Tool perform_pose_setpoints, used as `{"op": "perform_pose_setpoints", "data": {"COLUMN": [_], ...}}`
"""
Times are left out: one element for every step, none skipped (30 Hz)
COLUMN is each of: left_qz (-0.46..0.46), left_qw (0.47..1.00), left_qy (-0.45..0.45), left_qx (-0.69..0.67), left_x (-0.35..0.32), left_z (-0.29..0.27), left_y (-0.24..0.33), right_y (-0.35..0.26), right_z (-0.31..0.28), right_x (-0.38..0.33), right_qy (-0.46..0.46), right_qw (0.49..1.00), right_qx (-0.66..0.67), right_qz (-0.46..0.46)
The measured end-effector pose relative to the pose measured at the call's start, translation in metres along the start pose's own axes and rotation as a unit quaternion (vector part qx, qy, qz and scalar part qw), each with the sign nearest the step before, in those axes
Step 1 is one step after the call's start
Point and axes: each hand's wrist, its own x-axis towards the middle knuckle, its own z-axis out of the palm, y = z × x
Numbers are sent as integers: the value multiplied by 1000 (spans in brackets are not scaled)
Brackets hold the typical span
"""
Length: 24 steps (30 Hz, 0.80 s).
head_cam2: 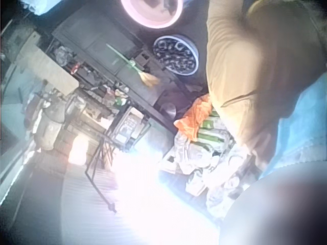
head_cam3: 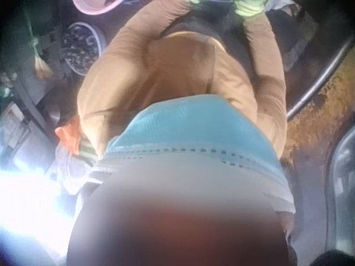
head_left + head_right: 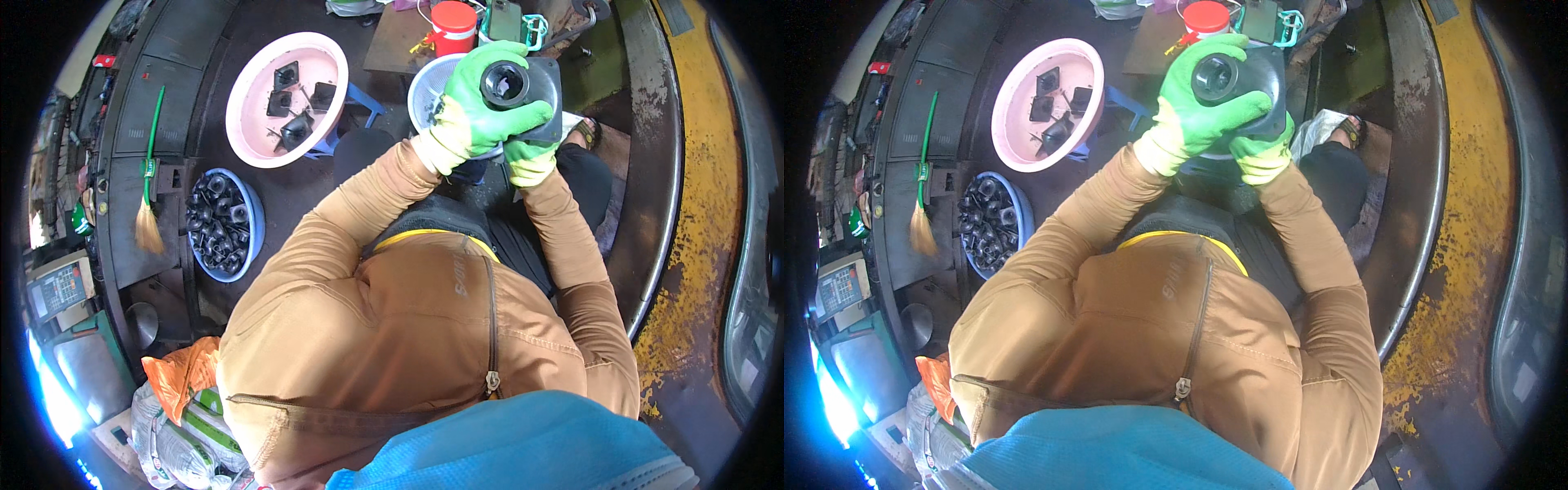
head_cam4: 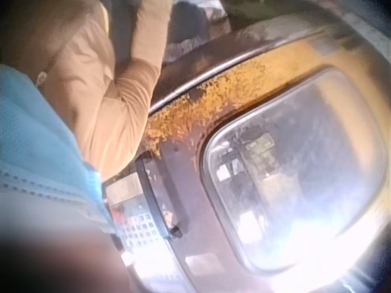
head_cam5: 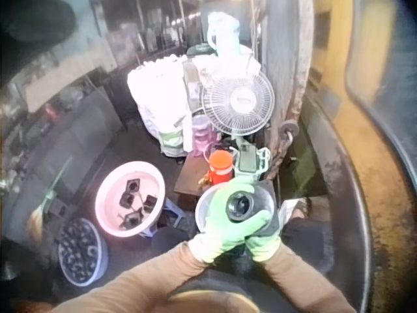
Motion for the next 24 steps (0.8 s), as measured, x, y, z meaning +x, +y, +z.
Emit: {"op": "perform_pose_setpoints", "data": {"left_qz": [9, 13, 18, 33, 56, 56, 60, 58, 37, 27, 10, -2, -14, -24, -23, -35, -77, -72, -67, -66, -81, -56, -29, -9], "left_qw": [1000, 1000, 999, 998, 995, 993, 990, 988, 987, 984, 981, 975, 972, 969, 966, 964, 957, 951, 944, 937, 926, 915, 899, 882], "left_qy": [6, -15, -36, -61, -81, -102, -122, -138, -155, -174, -196, -221, -234, -245, -256, -265, -277, -297, -317, -336, -354, -376, -406, -432], "left_qx": [0, 1, 4, 7, 29, 30, 31, 28, 6, 7, 7, 4, -5, -1, 0, 3, -42, -49, -56, -65, -106, -137, -163, -188], "left_x": [-1, -1, -1, 0, 2, 3, 5, 5, 5, 5, 5, 4, 4, 4, 5, 4, 5, 5, 6, 7, 5, 6, 5, 5], "left_z": [-1, -3, -6, -11, -14, -18, -22, -26, -30, -33, -38, -42, -45, -47, -49, -50, -52, -53, -55, -57, -57, -57, -56, -54], "left_y": [3, 7, 12, 17, 21, 24, 26, 27, 27, 27, 27, 27, 27, 27, 27, 26, 26, 26, 25, 24, 23, 21, 19, 17], "right_y": [-2, -6, -11, -17, -23, -30, -36, -40, -44, -46, -45, -43, -39, -34, -30, -26, -18, -14, -11, -8, -7, -7, -7, -8], "right_z": [0, 0, 0, 0, 0, -3, -5, -7, -11, -13, -16, -17, -17, -19, -21, -24, -22, -24, -25, -26, -26, -25, -22, -18], "right_x": [0, -1, 0, 0, 1, 2, 3, 3, 3, 2, 2, 1, -2, -4, -6, -8, -7, -8, -10, -12, -15, -19, -20, -23], "right_qy": [-14, -28, -49, -59, -70, -99, -123, -158, -192, -225, -255, -253, -243, -247, -266, -262, -268, -280, -287, -311, -323, -334, -347, -357], "right_qw": [1000, 999, 998, 998, 997, 988, 968, 962, 954, 946, 940, 963, 965, 950, 935, 931, 937, 935, 925, 930, 927, 922, 917, 911], "right_qx": [-4, -9, 47, 37, -23, -117, -207, -209, -211, -212, -215, -93, 47, 130, 182, 184, 152, 142, 150, 113, 104, 101, 101, 106], "right_qz": [-17, -26, -18, -10, -5, -34, -69, -80, -89, -99, -75, 2, 89, 142, 147, 173, 165, 164, 197, 161, 162, 167, 171, 179]}}
